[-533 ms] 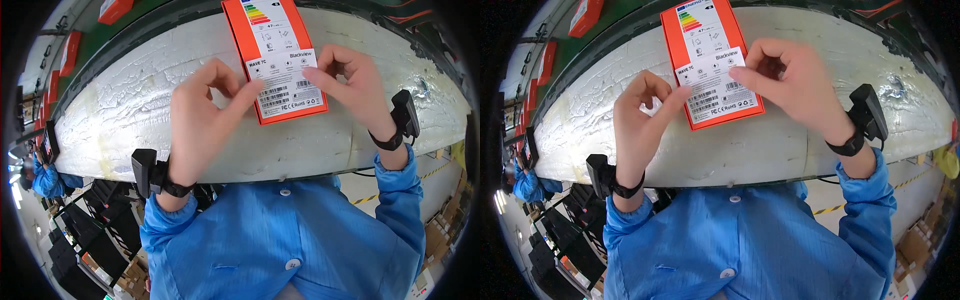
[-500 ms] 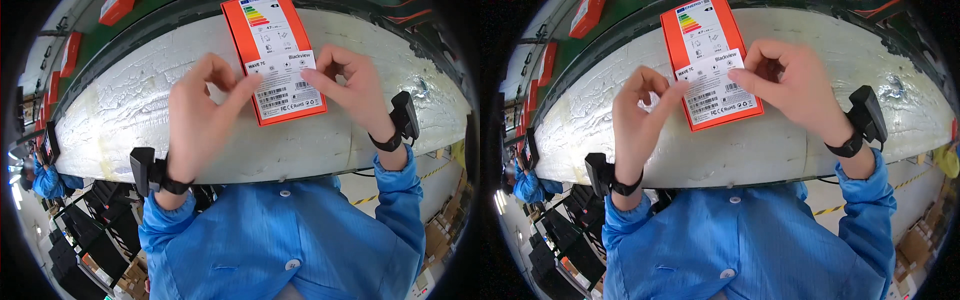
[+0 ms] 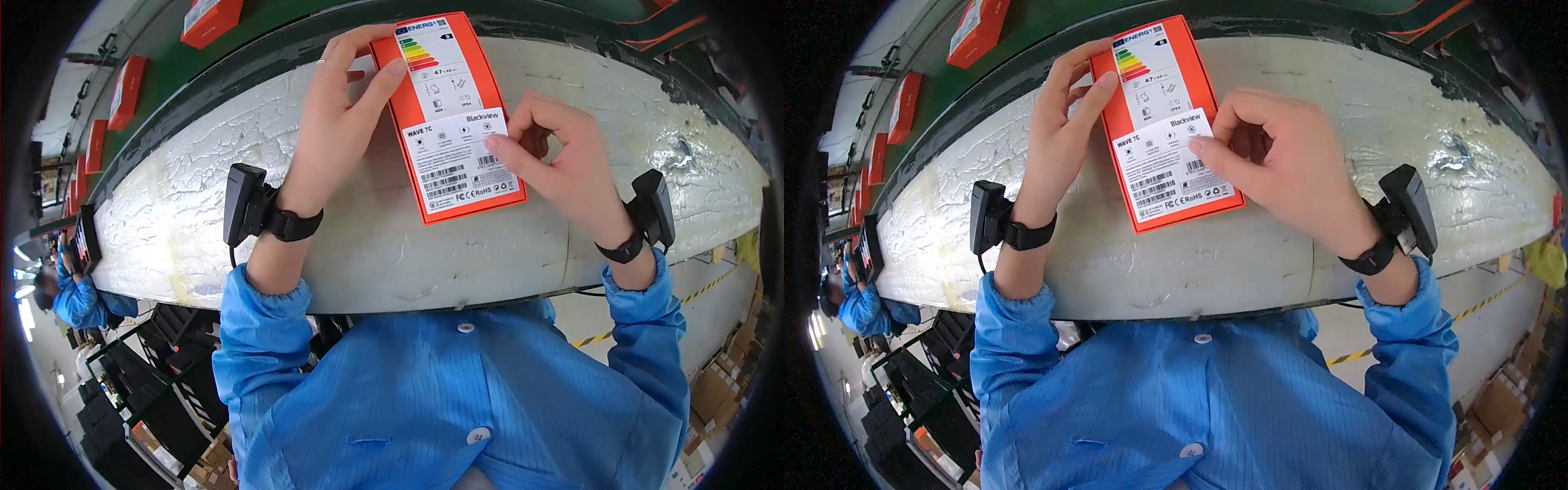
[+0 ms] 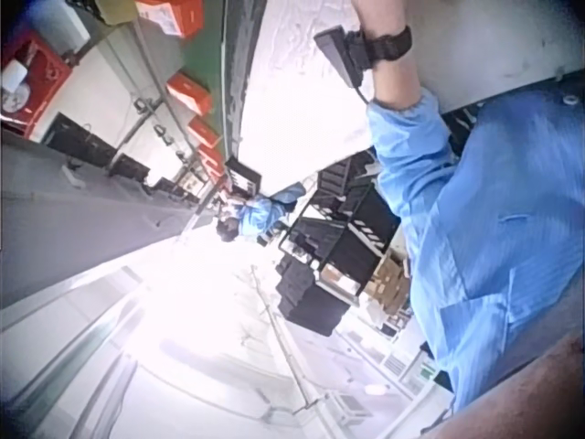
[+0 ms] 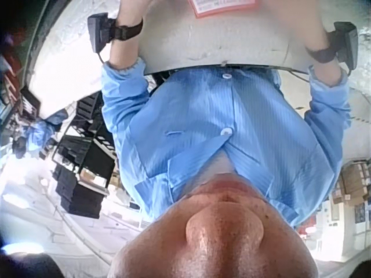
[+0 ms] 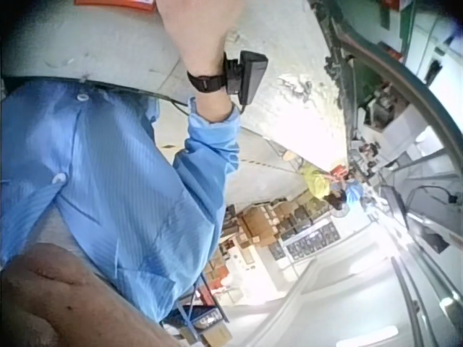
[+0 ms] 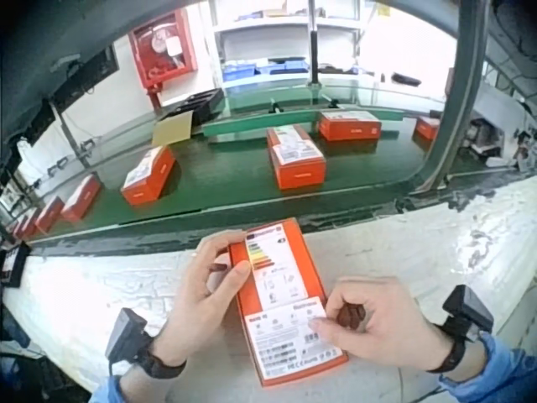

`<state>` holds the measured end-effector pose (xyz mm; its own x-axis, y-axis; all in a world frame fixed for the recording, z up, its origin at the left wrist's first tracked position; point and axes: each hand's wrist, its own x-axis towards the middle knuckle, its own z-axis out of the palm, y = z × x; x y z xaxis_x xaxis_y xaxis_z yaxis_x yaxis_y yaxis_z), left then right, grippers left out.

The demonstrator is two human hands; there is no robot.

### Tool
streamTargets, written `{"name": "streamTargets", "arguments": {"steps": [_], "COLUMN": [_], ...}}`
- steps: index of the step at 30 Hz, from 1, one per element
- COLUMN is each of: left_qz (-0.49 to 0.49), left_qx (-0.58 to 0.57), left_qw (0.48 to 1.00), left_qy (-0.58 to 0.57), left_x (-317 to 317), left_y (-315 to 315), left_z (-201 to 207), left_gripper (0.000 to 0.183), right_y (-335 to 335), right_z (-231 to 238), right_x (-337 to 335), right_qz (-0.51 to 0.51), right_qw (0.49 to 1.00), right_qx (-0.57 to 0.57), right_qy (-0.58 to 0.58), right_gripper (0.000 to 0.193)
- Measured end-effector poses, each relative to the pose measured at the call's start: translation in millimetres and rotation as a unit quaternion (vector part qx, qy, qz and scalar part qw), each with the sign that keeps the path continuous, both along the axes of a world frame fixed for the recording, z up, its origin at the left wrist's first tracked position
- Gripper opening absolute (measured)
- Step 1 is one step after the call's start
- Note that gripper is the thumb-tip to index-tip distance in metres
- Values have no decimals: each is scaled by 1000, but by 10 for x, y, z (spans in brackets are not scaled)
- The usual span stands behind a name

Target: The recorder is applying white information stickers to the back of red product boxes on a conveyor belt.

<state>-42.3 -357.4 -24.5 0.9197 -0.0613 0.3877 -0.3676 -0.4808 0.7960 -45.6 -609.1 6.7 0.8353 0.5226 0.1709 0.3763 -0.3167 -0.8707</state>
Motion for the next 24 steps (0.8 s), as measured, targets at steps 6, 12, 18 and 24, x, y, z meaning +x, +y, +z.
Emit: {"name": "streamTargets", "arguments": {"steps": [6, 12, 18, 24], "left_qz": [-3, 45, -40, 8], "left_qx": [-105, 64, -53, 75], "left_qw": [991, 994, 997, 997], "left_qy": [81, -70, 32, 13], "left_x": [-20, -39, -512, -712], "left_y": [-30, 2, -20, -87], "left_z": [25, 8, 194, 173], "left_gripper": [36, 30, 32, 47], "right_y": [12, 47, -60, -90], "right_z": [37, 34, -82, -88], "right_x": [6, 12, -38, -24], "right_qz": [-4, -2, 46, 84], "right_qw": [1000, 997, 882, 839], "right_qx": [-20, -24, -73, -98], "right_qy": [22, -70, -464, -528], "right_gripper": [20, 19, 17, 11]}}
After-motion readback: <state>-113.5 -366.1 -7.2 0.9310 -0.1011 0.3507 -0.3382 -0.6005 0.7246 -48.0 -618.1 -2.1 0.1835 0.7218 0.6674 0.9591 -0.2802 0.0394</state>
